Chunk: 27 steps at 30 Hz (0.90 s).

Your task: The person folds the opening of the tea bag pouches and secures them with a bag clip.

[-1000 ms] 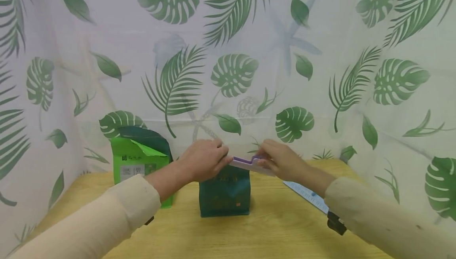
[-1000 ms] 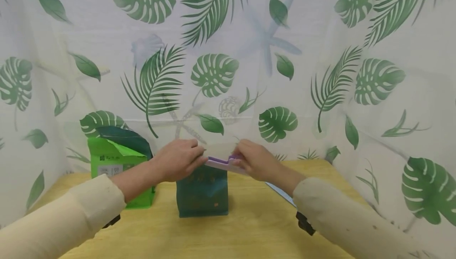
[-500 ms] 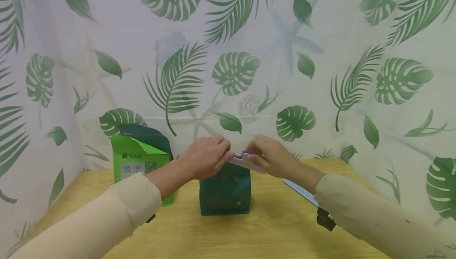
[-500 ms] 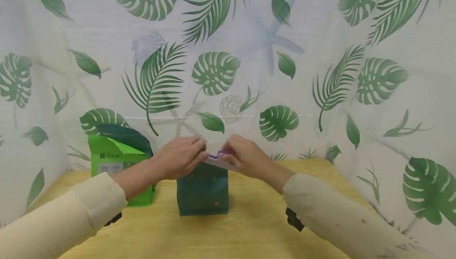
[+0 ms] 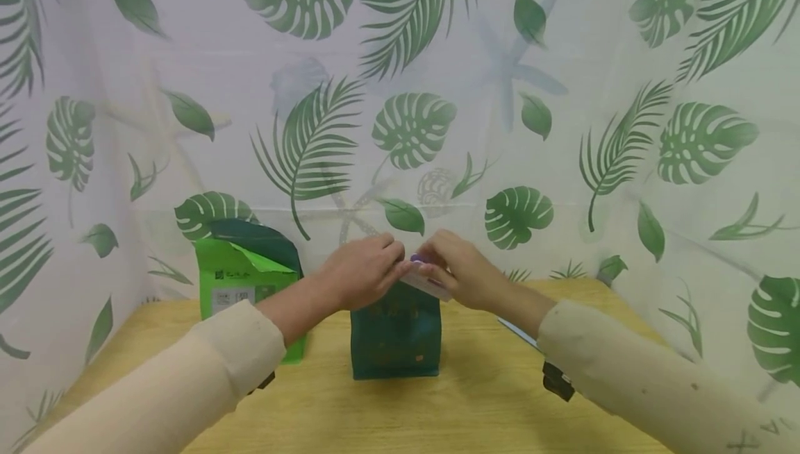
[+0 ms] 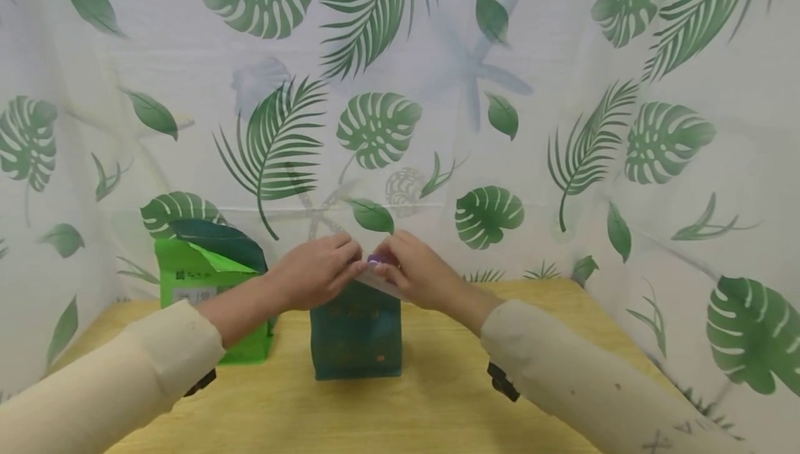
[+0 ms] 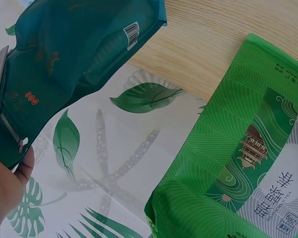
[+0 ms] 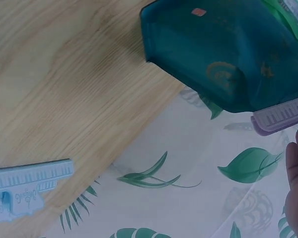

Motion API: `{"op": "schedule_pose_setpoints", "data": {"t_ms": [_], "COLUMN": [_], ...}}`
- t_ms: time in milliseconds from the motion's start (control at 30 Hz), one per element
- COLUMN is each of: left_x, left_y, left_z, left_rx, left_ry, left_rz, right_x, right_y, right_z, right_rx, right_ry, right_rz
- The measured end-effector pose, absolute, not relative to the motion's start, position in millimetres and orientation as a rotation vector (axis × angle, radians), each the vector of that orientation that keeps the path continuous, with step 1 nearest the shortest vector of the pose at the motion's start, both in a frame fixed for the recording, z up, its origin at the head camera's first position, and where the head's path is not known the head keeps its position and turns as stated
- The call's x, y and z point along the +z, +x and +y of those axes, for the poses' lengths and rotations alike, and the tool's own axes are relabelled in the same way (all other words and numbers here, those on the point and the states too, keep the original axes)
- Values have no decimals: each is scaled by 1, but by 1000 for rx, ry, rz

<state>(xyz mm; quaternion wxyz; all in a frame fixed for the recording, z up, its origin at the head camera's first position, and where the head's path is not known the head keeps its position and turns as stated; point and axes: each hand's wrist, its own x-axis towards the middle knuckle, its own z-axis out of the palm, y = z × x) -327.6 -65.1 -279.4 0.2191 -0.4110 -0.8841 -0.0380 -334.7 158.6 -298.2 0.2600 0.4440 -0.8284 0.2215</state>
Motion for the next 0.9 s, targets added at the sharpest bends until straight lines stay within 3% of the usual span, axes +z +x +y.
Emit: {"op": "schedule_pose_setpoints", "data": {"t_ms": [900], "left_x": [-308], "left_y": [-323], "left_z": [-108], "left_rx": [-380], "left_ry": [-964], "left_rz": [-2449], "right_x": [-340], "right_y": [-331], "right_z": [186], "right_rx": [712], "right_ry": [1057], "right_rz": [-2564]}}
